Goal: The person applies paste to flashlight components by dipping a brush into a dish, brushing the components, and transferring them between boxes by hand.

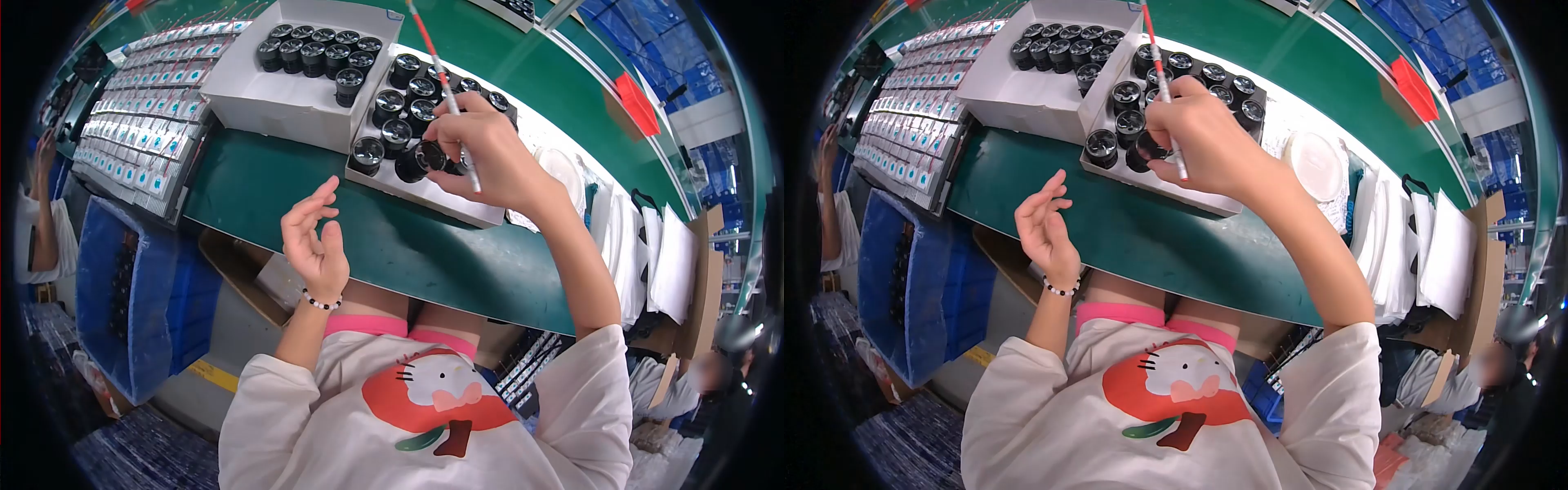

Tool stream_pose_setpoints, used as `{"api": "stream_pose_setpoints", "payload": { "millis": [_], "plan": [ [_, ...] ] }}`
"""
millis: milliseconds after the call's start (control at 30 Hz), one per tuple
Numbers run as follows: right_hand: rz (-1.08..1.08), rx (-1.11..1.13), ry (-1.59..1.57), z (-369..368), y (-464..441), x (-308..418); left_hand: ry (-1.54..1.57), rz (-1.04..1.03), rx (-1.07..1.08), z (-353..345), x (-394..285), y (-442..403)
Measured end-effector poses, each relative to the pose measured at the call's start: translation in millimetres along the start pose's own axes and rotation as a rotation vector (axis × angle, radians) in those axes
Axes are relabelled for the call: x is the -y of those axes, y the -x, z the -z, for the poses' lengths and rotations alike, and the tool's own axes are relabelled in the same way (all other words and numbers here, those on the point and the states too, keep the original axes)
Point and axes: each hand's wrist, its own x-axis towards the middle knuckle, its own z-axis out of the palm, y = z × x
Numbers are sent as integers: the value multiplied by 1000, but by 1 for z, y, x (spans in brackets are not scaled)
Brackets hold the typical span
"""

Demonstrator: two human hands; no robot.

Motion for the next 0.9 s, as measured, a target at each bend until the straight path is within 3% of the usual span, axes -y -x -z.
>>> {"api": "stream_pose_setpoints", "payload": {
  "millis": [900],
  "plan": [
    [4, 98, 156, -28, -13, 0, -35, 60, -11, 1, 1, 0]
  ]
}}
